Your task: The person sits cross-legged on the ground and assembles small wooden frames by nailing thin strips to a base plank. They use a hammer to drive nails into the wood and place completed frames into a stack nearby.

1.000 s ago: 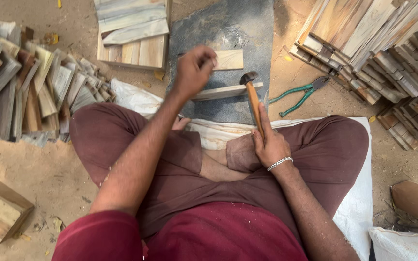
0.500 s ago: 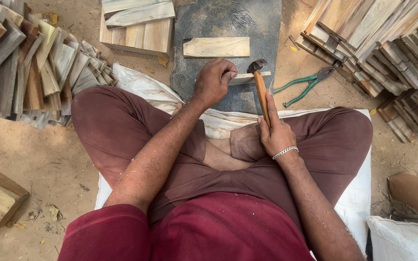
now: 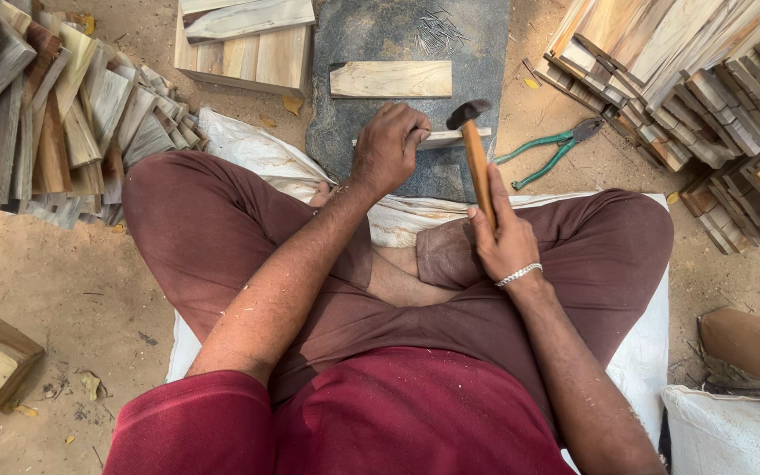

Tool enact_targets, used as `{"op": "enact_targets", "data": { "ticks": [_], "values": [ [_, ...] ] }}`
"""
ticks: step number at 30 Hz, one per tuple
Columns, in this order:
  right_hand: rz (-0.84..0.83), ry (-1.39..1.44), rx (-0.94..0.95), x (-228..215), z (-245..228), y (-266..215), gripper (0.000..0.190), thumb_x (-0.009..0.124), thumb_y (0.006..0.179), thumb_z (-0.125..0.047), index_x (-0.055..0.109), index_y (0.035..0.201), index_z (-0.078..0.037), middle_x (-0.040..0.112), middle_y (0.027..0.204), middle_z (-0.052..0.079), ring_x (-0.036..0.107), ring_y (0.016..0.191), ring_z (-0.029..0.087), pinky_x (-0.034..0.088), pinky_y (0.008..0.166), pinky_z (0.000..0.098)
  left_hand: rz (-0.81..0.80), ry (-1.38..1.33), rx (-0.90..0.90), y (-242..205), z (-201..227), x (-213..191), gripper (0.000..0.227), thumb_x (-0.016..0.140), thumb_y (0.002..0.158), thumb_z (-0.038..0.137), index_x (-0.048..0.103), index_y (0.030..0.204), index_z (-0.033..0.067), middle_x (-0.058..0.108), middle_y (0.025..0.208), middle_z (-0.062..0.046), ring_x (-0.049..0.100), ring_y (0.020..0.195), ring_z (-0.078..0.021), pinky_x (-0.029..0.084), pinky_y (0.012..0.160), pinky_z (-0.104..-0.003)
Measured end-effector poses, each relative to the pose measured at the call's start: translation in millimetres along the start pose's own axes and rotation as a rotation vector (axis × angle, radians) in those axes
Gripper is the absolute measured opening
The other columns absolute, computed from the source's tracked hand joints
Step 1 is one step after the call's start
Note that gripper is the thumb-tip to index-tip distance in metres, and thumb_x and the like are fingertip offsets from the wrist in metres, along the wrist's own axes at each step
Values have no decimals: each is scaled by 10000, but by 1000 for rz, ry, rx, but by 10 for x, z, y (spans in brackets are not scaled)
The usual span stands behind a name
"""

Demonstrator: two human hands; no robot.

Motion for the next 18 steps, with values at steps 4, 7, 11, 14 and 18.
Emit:
{"op": "enact_targets", "data": {
  "ticks": [4,7,11,14,18],
  "values": [
    [183,163,-213,-332,-249,-163,584,523,1069,-306,307,1561,-77,726,819,185,732,633,328,600,561,418,66,9,108,-6,77,-51,47,689,941,100,650,942,127,620,922,-10,621,932,-173,532,808,-368],
    [265,-8,-404,-429,-459,-301,357,569,1098,-267,496,1334,-8,691,815,189,721,704,343,559,598,440,67,9,75,-46,33,-32,61,720,944,122,660,933,122,610,916,-23,616,919,-180,532,781,-381],
    [206,-281,-272,-365,-421,-281,253,655,1053,-264,547,1047,-35,658,687,189,670,646,406,505,566,490,46,48,64,-13,56,-2,64,706,925,104,642,929,107,599,919,-28,622,932,-185,539,786,-381],
    [268,-99,-249,-442,-410,-281,244,652,1046,-254,547,1029,-34,627,667,208,671,618,403,501,557,493,105,7,110,28,92,-85,76,705,906,69,644,922,111,601,917,-32,625,944,-213,536,809,-403],
    [324,33,-389,-467,-463,-436,240,634,1062,-232,525,1015,-23,624,704,215,667,635,405,496,543,474,111,-54,74,-107,95,-85,102,709,900,28,622,906,80,601,914,-67,622,958,-278,516,803,-447]
  ]
}}
Point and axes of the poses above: each hand's wrist, its own y-axis towards the middle knuckle, its own x-axis out of the palm, z = x × y, the point moved 9 cm from there along y, towards the middle knuckle
